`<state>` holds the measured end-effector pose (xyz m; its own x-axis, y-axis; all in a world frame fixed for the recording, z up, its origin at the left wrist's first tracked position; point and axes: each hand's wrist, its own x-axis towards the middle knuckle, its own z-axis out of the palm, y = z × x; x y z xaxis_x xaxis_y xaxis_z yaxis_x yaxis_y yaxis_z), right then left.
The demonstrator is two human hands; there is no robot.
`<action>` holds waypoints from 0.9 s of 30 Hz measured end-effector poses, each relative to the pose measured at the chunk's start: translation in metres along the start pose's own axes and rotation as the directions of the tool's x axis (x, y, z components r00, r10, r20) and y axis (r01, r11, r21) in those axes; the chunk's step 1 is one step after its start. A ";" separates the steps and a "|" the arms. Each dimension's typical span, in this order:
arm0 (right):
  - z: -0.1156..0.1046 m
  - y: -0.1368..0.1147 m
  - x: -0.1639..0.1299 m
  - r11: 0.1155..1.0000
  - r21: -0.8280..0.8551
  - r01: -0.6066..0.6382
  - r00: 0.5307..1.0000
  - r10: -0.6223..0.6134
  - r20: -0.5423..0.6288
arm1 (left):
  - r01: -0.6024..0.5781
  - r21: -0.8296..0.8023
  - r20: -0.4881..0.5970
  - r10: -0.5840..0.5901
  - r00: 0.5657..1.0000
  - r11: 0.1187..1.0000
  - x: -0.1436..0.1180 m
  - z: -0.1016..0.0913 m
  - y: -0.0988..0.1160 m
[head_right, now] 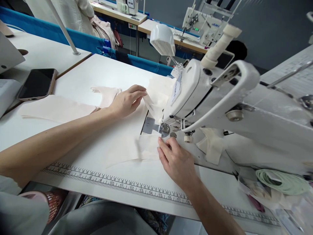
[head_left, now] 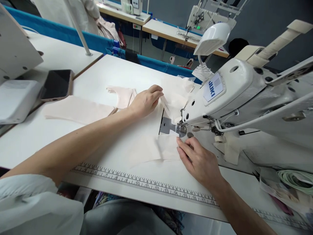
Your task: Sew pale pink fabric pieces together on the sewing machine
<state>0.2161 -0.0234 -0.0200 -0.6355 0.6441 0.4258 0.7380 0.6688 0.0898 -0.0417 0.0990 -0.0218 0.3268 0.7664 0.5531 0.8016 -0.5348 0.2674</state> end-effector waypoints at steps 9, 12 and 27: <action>-0.001 -0.001 -0.001 1.000 -0.007 -0.004 1.000 0.004 0.022 | 0.076 0.067 0.083 -0.082 0.993 0.995 0.000 -0.005 0.002; -0.001 -0.001 -0.001 1.000 -0.006 -0.008 1.000 0.008 0.023 | 0.125 0.118 0.136 -0.141 0.981 0.985 0.000 -0.008 0.004; -0.002 0.000 -0.001 1.000 -0.015 -0.013 0.998 0.014 0.056 | 0.118 0.106 0.106 -0.129 0.986 0.987 0.000 -0.008 0.004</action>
<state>0.2170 -0.0252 -0.0188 -0.6368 0.6733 0.3757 0.7497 0.6546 0.0975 -0.0427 0.0944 -0.0145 0.2719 0.8622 0.4274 0.8830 -0.4001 0.2455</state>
